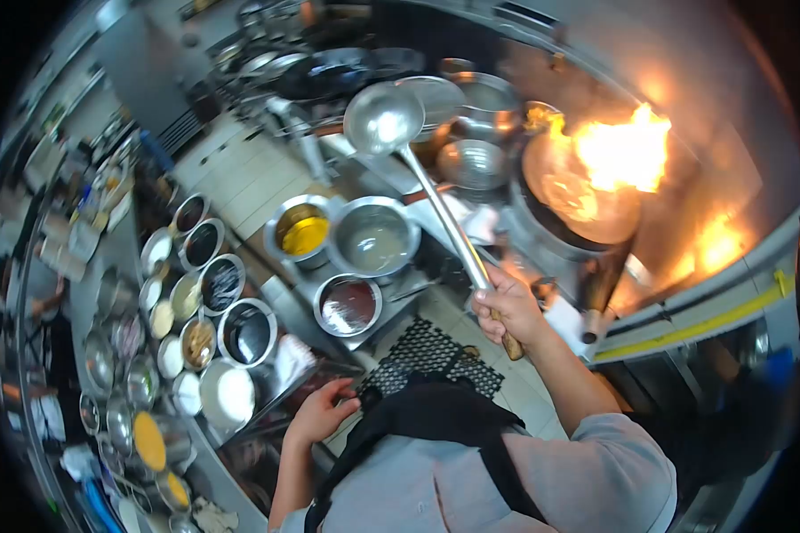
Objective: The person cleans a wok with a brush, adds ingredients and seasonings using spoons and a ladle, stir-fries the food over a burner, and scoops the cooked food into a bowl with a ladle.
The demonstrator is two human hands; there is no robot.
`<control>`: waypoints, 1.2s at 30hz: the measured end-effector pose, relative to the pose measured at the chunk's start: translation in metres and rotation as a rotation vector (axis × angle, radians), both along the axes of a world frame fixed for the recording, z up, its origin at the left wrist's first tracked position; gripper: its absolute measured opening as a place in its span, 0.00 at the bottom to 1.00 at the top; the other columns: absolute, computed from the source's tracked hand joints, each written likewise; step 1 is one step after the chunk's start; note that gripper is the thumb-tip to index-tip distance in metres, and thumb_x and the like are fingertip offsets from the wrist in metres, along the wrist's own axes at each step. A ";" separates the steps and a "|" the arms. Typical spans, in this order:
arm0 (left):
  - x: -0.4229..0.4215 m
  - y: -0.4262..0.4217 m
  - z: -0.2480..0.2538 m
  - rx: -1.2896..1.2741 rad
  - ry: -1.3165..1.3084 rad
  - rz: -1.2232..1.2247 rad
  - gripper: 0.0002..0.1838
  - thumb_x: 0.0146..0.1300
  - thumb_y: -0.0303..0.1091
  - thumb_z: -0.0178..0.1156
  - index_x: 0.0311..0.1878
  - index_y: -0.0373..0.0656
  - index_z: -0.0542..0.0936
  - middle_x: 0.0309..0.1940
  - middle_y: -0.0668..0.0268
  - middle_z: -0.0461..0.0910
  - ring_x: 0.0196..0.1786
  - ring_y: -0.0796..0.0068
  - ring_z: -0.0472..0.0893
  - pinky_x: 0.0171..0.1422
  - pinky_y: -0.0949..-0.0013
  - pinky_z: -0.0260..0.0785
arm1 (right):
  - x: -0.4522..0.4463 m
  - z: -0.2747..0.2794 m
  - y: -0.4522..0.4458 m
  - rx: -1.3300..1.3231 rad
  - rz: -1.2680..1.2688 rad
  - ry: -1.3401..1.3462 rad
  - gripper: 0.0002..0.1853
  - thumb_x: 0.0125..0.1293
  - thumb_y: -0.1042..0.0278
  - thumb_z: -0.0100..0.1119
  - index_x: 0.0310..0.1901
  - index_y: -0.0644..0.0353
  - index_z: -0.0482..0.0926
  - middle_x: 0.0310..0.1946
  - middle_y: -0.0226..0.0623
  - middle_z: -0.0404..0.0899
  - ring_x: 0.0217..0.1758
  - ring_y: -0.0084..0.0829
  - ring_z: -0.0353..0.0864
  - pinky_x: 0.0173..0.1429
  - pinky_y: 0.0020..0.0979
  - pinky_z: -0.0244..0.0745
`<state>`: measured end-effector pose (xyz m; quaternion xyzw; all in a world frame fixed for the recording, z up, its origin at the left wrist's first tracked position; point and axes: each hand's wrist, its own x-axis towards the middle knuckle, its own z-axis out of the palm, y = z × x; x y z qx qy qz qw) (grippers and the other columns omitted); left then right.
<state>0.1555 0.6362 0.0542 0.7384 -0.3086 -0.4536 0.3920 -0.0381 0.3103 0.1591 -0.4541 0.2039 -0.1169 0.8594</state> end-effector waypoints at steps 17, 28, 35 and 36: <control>0.106 0.133 0.021 -0.141 0.217 0.102 0.30 0.63 0.38 0.63 0.65 0.38 0.68 0.54 0.60 0.77 0.56 0.71 0.76 0.62 0.70 0.67 | 0.330 -0.050 0.190 -0.584 0.385 0.210 0.11 0.59 0.75 0.53 0.44 0.63 0.75 0.16 0.31 0.71 0.11 0.21 0.68 0.14 0.28 0.63; 0.121 0.155 0.020 -0.133 0.140 0.154 0.28 0.62 0.36 0.64 0.63 0.37 0.71 0.51 0.58 0.79 0.56 0.70 0.77 0.61 0.68 0.68 | 0.354 -0.052 0.209 -0.494 0.390 0.300 0.11 0.58 0.77 0.54 0.43 0.61 0.76 0.17 0.29 0.69 0.12 0.21 0.68 0.13 0.27 0.62; 0.128 0.151 0.027 -0.099 0.178 0.160 0.27 0.62 0.35 0.64 0.63 0.36 0.71 0.51 0.59 0.79 0.56 0.71 0.76 0.61 0.69 0.68 | 0.347 -0.031 0.206 -0.282 0.338 0.287 0.09 0.60 0.78 0.53 0.43 0.61 0.74 0.17 0.27 0.67 0.11 0.19 0.65 0.11 0.25 0.59; 0.128 0.149 0.028 -0.104 0.182 0.148 0.28 0.62 0.35 0.64 0.63 0.36 0.71 0.51 0.59 0.79 0.56 0.71 0.76 0.61 0.69 0.68 | 0.346 -0.029 0.205 -0.282 0.333 0.286 0.09 0.60 0.78 0.53 0.43 0.61 0.74 0.17 0.27 0.67 0.11 0.19 0.65 0.11 0.25 0.59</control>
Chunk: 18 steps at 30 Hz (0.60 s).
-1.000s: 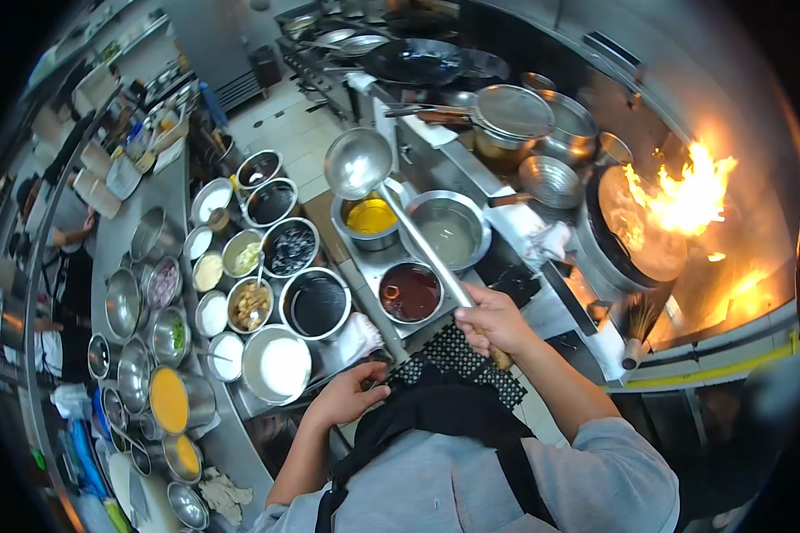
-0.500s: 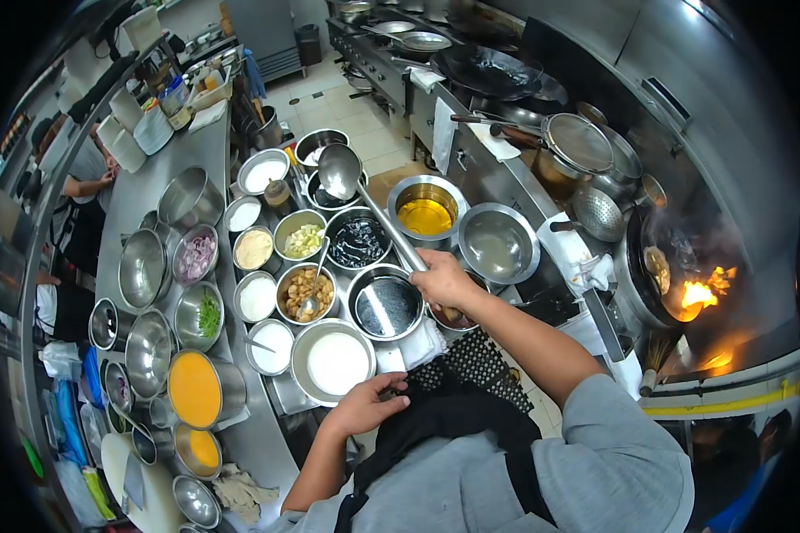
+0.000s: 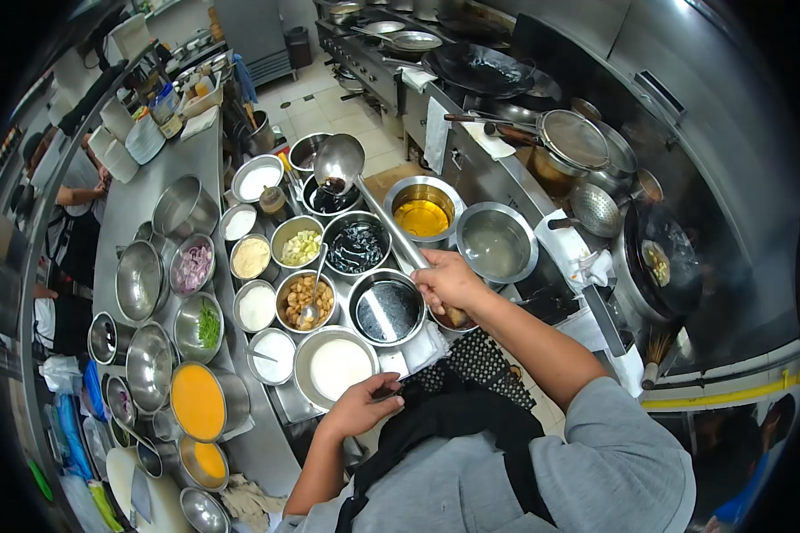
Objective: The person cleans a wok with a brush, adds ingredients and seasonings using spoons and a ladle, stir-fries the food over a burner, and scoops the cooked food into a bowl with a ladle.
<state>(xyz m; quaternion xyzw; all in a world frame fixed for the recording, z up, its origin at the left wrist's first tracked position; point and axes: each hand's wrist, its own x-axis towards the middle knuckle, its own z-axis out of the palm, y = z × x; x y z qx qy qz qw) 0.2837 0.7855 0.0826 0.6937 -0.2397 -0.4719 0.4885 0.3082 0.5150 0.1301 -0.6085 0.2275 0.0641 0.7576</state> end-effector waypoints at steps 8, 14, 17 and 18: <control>-0.003 -0.008 0.005 0.010 0.015 -0.041 0.28 0.63 0.36 0.64 0.63 0.35 0.70 0.53 0.58 0.78 0.57 0.71 0.76 0.62 0.69 0.68 | -0.007 0.022 -0.005 0.131 0.005 -0.030 0.05 0.63 0.78 0.51 0.41 0.62 0.71 0.18 0.28 0.66 0.10 0.19 0.64 0.10 0.25 0.59; -0.009 -0.005 -0.003 0.006 0.012 -0.052 0.29 0.63 0.37 0.64 0.64 0.34 0.69 0.54 0.57 0.77 0.58 0.70 0.76 0.62 0.69 0.68 | -0.011 0.021 -0.004 0.153 0.018 -0.063 0.04 0.64 0.78 0.51 0.40 0.61 0.70 0.18 0.28 0.66 0.10 0.19 0.64 0.10 0.25 0.60; -0.016 -0.005 0.000 0.012 -0.009 -0.034 0.27 0.62 0.34 0.64 0.63 0.37 0.71 0.53 0.62 0.79 0.56 0.72 0.76 0.63 0.69 0.66 | -0.010 0.013 -0.002 0.104 0.024 -0.056 0.05 0.64 0.77 0.52 0.41 0.61 0.71 0.18 0.28 0.66 0.10 0.19 0.64 0.10 0.25 0.59; -0.017 -0.004 -0.001 0.004 0.014 -0.030 0.27 0.62 0.34 0.64 0.63 0.36 0.71 0.53 0.61 0.79 0.57 0.72 0.75 0.63 0.69 0.66 | -0.010 0.011 -0.001 0.108 0.026 -0.057 0.05 0.64 0.77 0.52 0.41 0.61 0.71 0.18 0.28 0.66 0.10 0.19 0.64 0.10 0.25 0.59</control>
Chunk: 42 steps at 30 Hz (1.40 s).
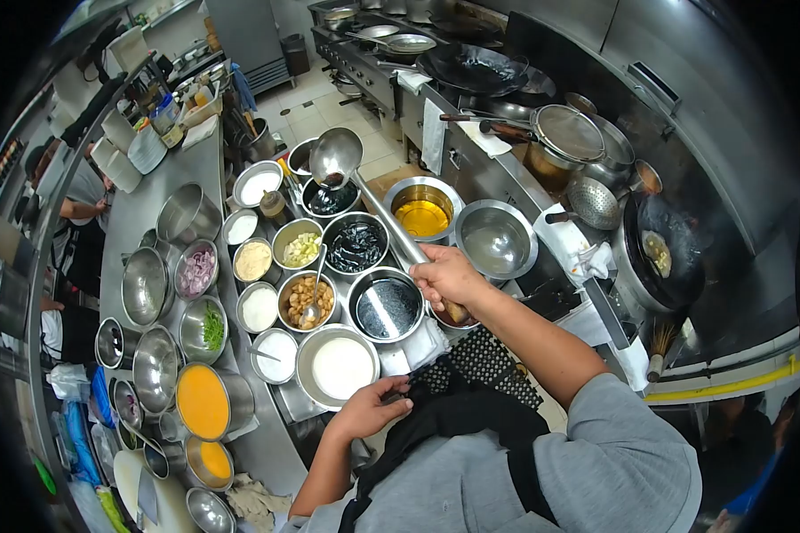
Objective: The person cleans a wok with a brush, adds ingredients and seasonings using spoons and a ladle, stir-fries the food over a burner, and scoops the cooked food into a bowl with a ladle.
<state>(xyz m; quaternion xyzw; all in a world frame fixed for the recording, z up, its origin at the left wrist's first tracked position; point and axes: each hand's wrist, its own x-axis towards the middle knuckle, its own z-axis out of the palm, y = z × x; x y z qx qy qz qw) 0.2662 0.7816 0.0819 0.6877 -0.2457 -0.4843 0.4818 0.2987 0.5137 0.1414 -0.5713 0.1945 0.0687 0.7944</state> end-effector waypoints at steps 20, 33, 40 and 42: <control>-0.037 -0.093 -0.004 -0.029 -0.174 -0.321 0.29 0.61 0.39 0.65 0.63 0.37 0.71 0.54 0.58 0.78 0.57 0.68 0.77 0.61 0.68 0.68 | -0.156 0.022 -0.115 0.685 -0.159 -0.097 0.12 0.69 0.71 0.47 0.53 0.58 0.69 0.24 0.25 0.66 0.13 0.10 0.59 0.13 0.18 0.56; -0.122 -0.186 0.001 0.066 -0.144 -0.411 0.29 0.59 0.39 0.68 0.60 0.35 0.73 0.48 0.60 0.81 0.49 0.75 0.78 0.55 0.71 0.70 | -0.453 0.031 -0.311 0.013 -0.987 0.049 0.05 0.63 0.73 0.54 0.36 0.60 0.68 0.20 0.30 0.68 0.12 0.20 0.63 0.13 0.27 0.60; -0.153 -0.214 0.013 0.090 -0.155 -0.452 0.29 0.60 0.39 0.67 0.61 0.33 0.72 0.51 0.57 0.80 0.54 0.72 0.77 0.59 0.70 0.68 | -0.493 -0.016 -0.405 -0.533 -1.160 0.288 0.06 0.59 0.78 0.55 0.30 0.62 0.67 0.16 0.34 0.68 0.11 0.27 0.68 0.12 0.32 0.62; -0.158 -0.215 0.015 0.090 -0.195 -0.456 0.29 0.61 0.39 0.67 0.61 0.33 0.72 0.52 0.56 0.80 0.54 0.72 0.77 0.60 0.71 0.68 | -0.501 -0.016 -0.415 -0.510 -1.162 0.260 0.06 0.59 0.78 0.56 0.31 0.62 0.67 0.16 0.34 0.69 0.12 0.26 0.68 0.12 0.32 0.62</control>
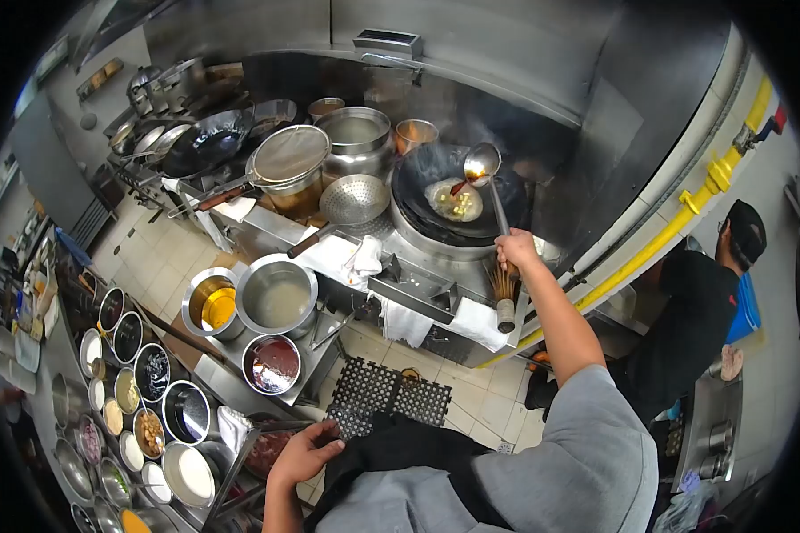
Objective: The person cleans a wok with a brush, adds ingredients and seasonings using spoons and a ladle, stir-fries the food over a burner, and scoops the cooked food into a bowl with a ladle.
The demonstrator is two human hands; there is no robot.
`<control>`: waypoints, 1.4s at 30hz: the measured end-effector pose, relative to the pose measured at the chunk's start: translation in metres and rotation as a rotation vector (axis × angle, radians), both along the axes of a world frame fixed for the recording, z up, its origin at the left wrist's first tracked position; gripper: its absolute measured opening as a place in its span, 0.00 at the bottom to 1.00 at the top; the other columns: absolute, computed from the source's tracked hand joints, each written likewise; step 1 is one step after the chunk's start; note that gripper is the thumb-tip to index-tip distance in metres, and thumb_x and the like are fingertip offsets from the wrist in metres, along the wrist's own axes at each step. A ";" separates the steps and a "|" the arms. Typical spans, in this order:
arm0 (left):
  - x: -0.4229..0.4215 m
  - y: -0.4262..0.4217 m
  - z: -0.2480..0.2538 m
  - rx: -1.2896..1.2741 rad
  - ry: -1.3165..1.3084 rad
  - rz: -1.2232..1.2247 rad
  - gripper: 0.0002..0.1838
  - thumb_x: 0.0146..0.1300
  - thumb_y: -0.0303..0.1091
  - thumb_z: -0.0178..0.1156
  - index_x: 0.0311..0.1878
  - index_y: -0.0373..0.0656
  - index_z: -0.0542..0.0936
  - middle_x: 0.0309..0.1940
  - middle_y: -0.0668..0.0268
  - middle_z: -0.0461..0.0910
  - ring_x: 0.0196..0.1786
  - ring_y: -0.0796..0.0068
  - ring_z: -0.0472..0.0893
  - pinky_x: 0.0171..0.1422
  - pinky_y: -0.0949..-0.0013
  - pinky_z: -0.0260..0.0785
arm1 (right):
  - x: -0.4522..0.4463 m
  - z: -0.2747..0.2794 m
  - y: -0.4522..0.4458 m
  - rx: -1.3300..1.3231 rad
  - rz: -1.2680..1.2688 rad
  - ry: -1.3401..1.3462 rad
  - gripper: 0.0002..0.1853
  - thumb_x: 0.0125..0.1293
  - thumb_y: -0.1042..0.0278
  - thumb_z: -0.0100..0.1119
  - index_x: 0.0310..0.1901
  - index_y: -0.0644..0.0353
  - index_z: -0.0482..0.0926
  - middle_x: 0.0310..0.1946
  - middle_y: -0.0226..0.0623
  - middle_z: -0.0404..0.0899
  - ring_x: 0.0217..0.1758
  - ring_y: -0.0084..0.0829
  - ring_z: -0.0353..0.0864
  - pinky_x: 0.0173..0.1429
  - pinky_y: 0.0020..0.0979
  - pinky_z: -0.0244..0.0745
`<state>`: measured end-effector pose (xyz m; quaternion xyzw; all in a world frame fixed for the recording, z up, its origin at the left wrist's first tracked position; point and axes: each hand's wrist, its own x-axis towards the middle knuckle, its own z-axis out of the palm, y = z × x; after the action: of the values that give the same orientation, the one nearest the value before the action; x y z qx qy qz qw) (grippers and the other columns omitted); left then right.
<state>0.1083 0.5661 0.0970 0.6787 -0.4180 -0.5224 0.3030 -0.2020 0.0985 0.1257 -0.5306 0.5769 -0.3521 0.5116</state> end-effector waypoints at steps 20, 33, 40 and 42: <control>0.084 0.090 -0.002 -0.065 -0.007 0.176 0.28 0.62 0.42 0.65 0.63 0.39 0.72 0.51 0.58 0.79 0.55 0.69 0.77 0.60 0.69 0.67 | 0.217 0.082 0.226 0.941 0.792 -0.764 0.21 0.68 0.71 0.44 0.63 0.60 0.65 0.23 0.26 0.65 0.10 0.13 0.58 0.11 0.21 0.59; 0.141 0.192 -0.024 -0.077 0.095 0.440 0.30 0.62 0.44 0.64 0.64 0.39 0.71 0.52 0.58 0.79 0.54 0.70 0.77 0.60 0.69 0.67 | 0.488 0.017 0.382 0.266 1.310 0.017 0.24 0.63 0.77 0.54 0.62 0.62 0.68 0.21 0.30 0.70 0.12 0.19 0.66 0.14 0.23 0.62; 0.147 0.194 -0.027 -0.040 0.067 0.409 0.31 0.62 0.44 0.64 0.64 0.39 0.71 0.50 0.59 0.80 0.52 0.71 0.78 0.58 0.69 0.68 | 0.498 -0.004 0.388 0.333 1.250 -0.087 0.23 0.64 0.76 0.54 0.61 0.56 0.68 0.21 0.29 0.69 0.10 0.19 0.63 0.12 0.24 0.58; 0.142 0.191 -0.031 -0.067 0.075 0.405 0.30 0.62 0.44 0.64 0.63 0.38 0.71 0.50 0.58 0.80 0.52 0.70 0.78 0.58 0.69 0.69 | 0.474 0.008 0.379 0.565 1.208 -0.188 0.21 0.65 0.75 0.53 0.60 0.56 0.68 0.21 0.29 0.68 0.10 0.19 0.61 0.12 0.23 0.58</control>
<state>0.2502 0.7574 0.0662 0.7183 -0.2786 -0.4617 0.4396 0.2723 0.4772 0.1340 -0.5730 0.2016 0.1155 0.7859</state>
